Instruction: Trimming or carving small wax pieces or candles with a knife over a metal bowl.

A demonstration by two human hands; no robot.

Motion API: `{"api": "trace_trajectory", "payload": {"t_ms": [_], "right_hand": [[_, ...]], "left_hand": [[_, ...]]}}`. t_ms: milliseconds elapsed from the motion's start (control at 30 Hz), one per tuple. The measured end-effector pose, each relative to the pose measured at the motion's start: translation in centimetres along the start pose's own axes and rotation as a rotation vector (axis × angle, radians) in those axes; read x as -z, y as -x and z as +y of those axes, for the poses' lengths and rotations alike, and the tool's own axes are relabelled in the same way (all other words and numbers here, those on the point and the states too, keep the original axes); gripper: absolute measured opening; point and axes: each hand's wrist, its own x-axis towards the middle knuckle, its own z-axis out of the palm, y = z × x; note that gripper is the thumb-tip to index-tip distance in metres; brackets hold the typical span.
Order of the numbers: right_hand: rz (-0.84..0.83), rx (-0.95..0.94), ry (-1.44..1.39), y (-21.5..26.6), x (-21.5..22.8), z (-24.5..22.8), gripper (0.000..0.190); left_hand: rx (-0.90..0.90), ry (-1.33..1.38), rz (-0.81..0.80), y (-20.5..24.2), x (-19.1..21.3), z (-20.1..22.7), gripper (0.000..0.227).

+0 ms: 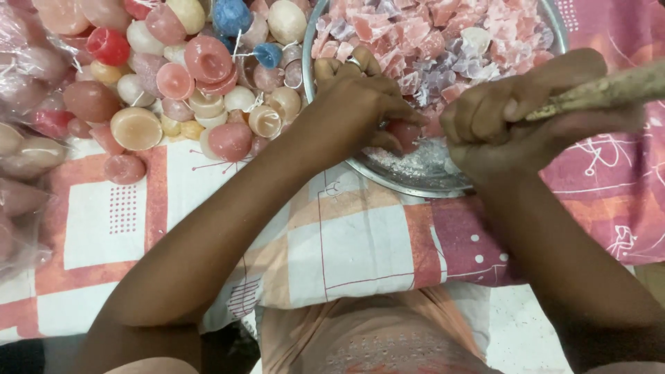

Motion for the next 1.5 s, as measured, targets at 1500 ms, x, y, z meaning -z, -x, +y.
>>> {"api": "trace_trajectory", "payload": {"t_ms": [1500], "right_hand": [[0.329,0.085,0.113,-0.2,-0.8,-3.7,0.078]], "left_hand": [[-0.055,0.028,0.059,0.3,0.4,0.3,0.051]]}}
